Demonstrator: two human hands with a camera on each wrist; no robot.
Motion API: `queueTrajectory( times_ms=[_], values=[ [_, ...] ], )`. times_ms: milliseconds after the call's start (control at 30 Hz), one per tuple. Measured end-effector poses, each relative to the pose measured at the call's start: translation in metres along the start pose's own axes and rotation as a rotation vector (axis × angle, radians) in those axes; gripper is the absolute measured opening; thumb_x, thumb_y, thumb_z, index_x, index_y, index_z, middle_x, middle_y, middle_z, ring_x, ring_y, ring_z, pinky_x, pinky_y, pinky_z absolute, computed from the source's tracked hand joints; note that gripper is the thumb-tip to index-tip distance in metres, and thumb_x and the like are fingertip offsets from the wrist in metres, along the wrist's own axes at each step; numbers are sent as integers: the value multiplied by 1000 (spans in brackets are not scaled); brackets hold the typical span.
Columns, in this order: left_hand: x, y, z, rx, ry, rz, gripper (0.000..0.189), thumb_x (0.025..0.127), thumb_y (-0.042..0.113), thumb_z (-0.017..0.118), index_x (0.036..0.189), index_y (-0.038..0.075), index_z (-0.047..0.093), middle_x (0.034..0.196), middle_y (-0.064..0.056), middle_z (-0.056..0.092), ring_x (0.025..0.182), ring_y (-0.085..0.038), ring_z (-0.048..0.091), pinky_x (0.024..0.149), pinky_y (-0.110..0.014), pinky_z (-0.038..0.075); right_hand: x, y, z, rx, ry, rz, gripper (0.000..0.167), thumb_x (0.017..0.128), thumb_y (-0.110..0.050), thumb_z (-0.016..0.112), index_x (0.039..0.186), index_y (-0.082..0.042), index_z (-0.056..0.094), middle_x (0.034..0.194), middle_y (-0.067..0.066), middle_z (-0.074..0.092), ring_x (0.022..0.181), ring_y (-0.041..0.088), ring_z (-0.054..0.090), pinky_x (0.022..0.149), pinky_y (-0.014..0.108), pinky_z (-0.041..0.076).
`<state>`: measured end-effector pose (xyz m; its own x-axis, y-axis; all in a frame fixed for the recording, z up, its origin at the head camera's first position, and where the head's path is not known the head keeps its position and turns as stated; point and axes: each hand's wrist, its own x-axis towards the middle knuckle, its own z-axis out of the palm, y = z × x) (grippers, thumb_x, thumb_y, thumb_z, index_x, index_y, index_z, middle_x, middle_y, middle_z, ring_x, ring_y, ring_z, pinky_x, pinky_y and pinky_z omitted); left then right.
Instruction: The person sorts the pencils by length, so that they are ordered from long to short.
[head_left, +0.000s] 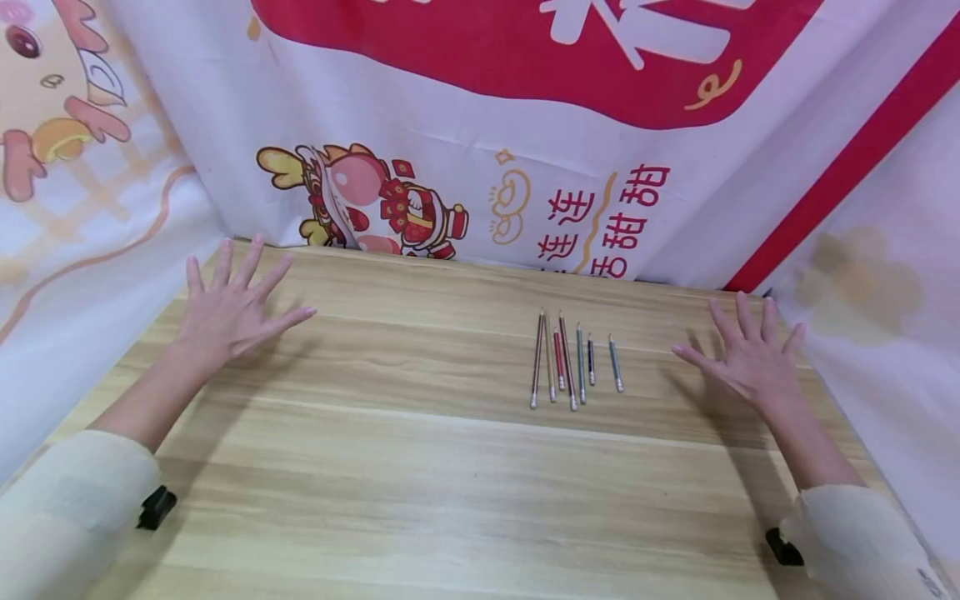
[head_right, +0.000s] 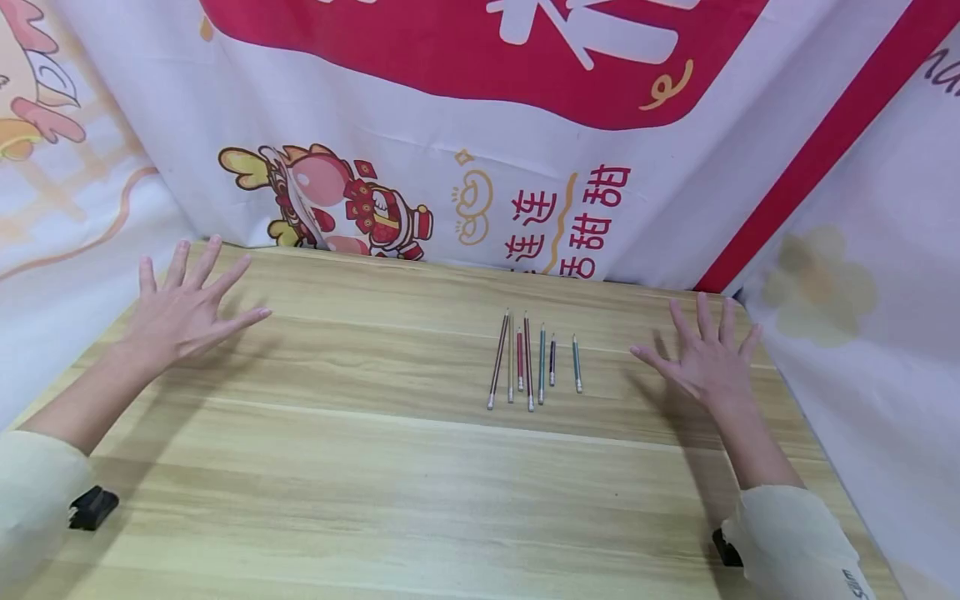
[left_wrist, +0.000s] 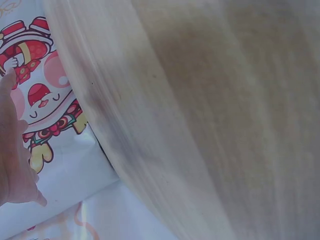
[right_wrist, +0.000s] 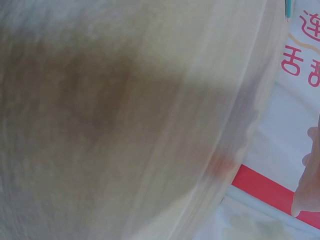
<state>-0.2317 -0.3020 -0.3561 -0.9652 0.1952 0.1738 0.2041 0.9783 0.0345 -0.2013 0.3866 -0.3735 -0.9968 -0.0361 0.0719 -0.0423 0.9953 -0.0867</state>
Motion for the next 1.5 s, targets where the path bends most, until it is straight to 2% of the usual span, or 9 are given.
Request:
queueTrajectory(
  times_ms=[200,433,733,933,1167,1333,1500],
  values=[
    [4,3,1,12,-23,6,94,95,79,41,166,20,23,172,-16,-6,154,-51,-11,115,-81,-17,3,-1,6,16,1,-6,101,94,-78,43,167,-16,11,170,24,-8,151,53,-20,108,86,-19],
    [5,9,3,24,-38,14,96,93,79,44,166,20,23,172,-16,-6,153,-54,-6,115,-83,-11,6,-2,9,18,-1,2,102,94,-79,44,167,-16,11,170,24,-7,151,51,-24,108,87,-18],
    [6,10,9,-1,-53,6,96,94,79,43,167,21,21,172,-14,-9,153,-52,-12,113,-84,-13,8,-9,12,5,7,-22,103,92,-80,45,167,-15,17,171,25,0,152,52,-20,109,86,-19],
    [9,16,9,-22,-44,12,94,94,79,43,166,22,23,173,-14,-7,154,-51,-11,113,-83,-16,8,-12,14,5,-2,-33,103,93,-79,45,167,-16,13,171,23,-6,152,49,-22,109,82,-24],
    [15,31,6,-15,-88,14,95,94,82,39,166,22,24,172,-20,-1,152,-55,-10,112,-83,-19,8,-18,14,22,-13,-42,102,94,-79,43,167,-14,15,170,24,-6,152,50,-21,109,81,-25],
    [21,47,9,-11,-127,20,97,93,83,38,166,20,24,172,-22,0,153,-55,-9,112,-84,-16,8,-24,12,13,-22,-46,102,94,-79,42,167,-14,15,170,25,-4,152,50,-21,109,82,-25],
    [29,66,13,-16,-139,42,97,93,82,39,165,18,27,172,-22,3,153,-56,-4,113,-84,-14,7,-30,11,13,-35,-55,102,93,-80,43,167,-15,16,170,26,0,152,50,-21,110,82,-23]
  ],
)
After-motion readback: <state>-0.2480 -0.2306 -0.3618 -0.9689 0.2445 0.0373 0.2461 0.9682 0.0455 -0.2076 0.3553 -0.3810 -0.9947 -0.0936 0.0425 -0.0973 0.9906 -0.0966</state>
